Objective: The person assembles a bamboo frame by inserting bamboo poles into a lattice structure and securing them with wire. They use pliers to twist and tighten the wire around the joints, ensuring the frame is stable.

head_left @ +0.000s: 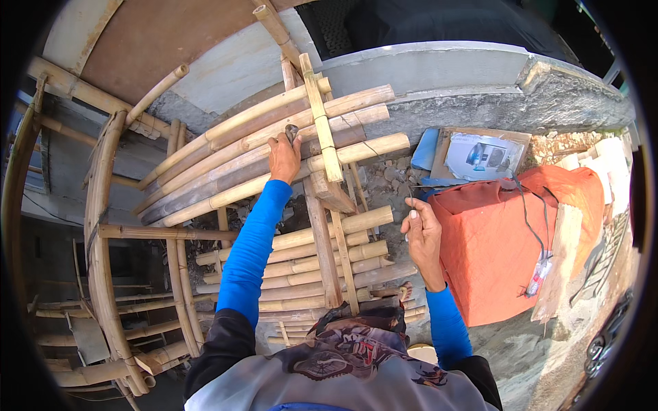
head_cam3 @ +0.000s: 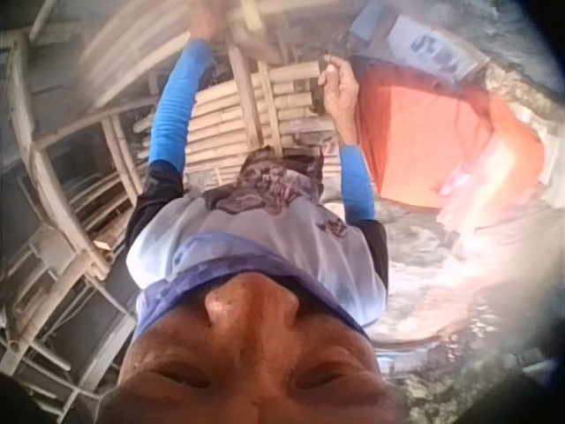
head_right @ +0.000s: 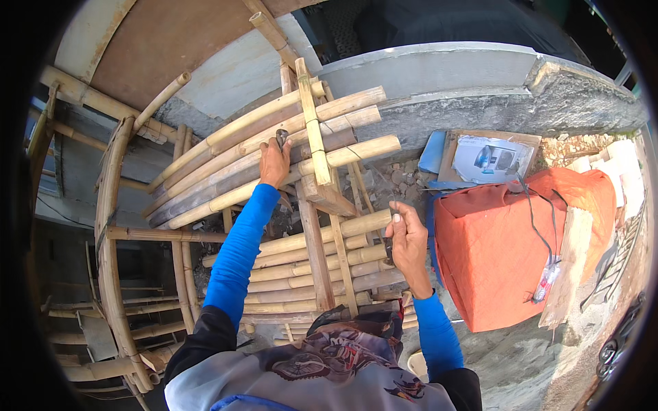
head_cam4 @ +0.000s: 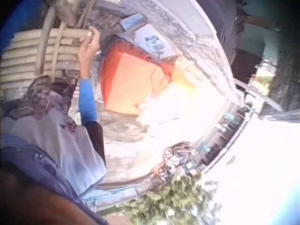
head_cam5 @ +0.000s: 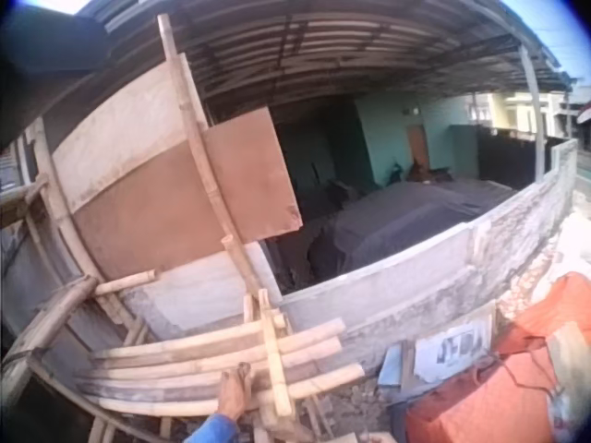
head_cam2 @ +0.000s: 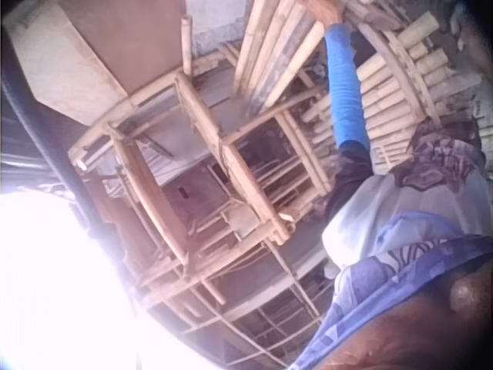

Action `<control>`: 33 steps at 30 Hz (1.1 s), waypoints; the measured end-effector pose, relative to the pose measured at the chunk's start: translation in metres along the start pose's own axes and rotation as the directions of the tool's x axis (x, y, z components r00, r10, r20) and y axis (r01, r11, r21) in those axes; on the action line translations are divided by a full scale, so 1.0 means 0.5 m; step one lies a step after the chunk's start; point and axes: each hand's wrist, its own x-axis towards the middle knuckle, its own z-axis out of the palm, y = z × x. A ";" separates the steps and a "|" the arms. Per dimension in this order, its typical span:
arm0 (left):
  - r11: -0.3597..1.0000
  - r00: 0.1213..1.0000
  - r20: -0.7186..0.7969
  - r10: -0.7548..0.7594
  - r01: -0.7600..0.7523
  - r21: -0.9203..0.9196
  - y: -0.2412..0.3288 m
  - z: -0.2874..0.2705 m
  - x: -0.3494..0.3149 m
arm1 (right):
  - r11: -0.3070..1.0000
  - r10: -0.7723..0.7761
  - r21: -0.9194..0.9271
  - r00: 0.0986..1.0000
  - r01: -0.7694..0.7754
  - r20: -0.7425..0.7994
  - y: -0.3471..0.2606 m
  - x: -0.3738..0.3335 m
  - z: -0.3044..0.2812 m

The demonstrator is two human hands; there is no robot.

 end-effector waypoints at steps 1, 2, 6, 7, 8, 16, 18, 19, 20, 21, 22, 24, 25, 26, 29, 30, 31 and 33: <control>1.000 1.000 0.018 -0.014 0.014 0.016 -0.006 0.004 0.023 | 0.999 0.001 -0.042 1.000 -0.002 -0.017 -0.019 0.013 0.004; 0.999 1.000 0.025 -0.015 0.014 0.046 -0.010 0.007 0.045 | 0.998 -0.022 -0.067 1.000 0.022 -0.011 -0.031 0.032 0.009; 0.987 0.999 0.037 0.038 -0.044 0.153 -0.006 0.040 0.086 | 0.995 -0.103 -0.028 0.988 0.100 -0.115 -0.047 0.114 0.036; 0.983 0.997 0.053 0.057 -0.065 0.174 -0.001 0.046 0.086 | 0.995 -0.094 -0.050 0.990 0.089 -0.109 -0.043 0.136 0.038; 0.977 0.995 0.069 0.074 -0.086 0.197 0.002 0.052 0.083 | 0.994 -0.085 -0.070 0.991 0.078 -0.103 -0.042 0.158 0.033; 0.872 0.948 0.017 0.317 -0.299 0.388 -0.021 0.060 0.055 | 0.954 -0.136 -0.270 0.991 0.132 0.007 -0.060 0.339 0.061; 0.884 0.947 0.044 0.320 -0.315 0.346 -0.023 0.048 0.055 | 0.928 -0.173 -0.332 0.985 0.170 0.022 -0.077 0.382 0.071; 0.889 0.943 0.058 0.329 -0.330 0.318 -0.016 0.043 0.060 | 0.913 -0.187 -0.366 0.982 0.183 0.025 -0.080 0.403 0.069; 0.889 0.939 0.069 0.337 -0.341 0.306 -0.009 0.039 0.070 | 0.895 -0.200 -0.402 0.979 0.193 0.026 -0.080 0.424 0.064; 0.901 0.936 0.034 0.351 -0.348 0.259 -0.008 0.026 0.085 | 0.879 -0.215 -0.427 0.976 0.210 0.038 -0.085 0.443 0.066; 0.909 0.928 0.004 0.372 -0.365 0.202 -0.001 0.023 0.106 | 0.858 -0.213 -0.472 0.976 0.204 0.034 -0.103 0.456 0.066; 0.919 0.918 -0.072 0.390 -0.382 0.099 0.010 0.022 0.176 | 0.822 -0.223 -0.533 0.975 0.201 0.024 -0.116 0.487 0.062; 0.940 0.935 -0.106 0.339 -0.342 -0.010 0.002 0.026 0.225 | 0.810 -0.225 -0.549 0.974 0.207 0.034 -0.115 0.499 0.070; 0.944 0.948 -0.140 0.285 -0.303 -0.128 0.000 0.038 0.284 | 0.794 -0.252 -0.566 0.967 0.222 0.025 -0.111 0.513 0.078; 0.961 0.977 0.212 -0.022 0.079 -0.265 0.010 0.080 0.466 | 0.724 -0.354 -0.633 0.935 0.274 -0.001 -0.092 0.563 0.107; 0.926 0.934 0.351 -0.068 0.190 -0.326 0.014 0.095 0.516 | 0.694 -0.397 -0.656 0.918 0.297 -0.005 -0.077 0.583 0.119; 0.880 0.867 0.490 -0.095 0.303 -0.366 0.021 0.115 0.550 | 0.663 -0.437 -0.679 0.900 0.314 -0.010 -0.058 0.603 0.129; 0.845 0.826 0.557 -0.090 0.359 -0.396 0.029 0.168 0.588 | 0.626 -0.457 -0.703 0.889 0.339 0.021 -0.030 0.641 0.153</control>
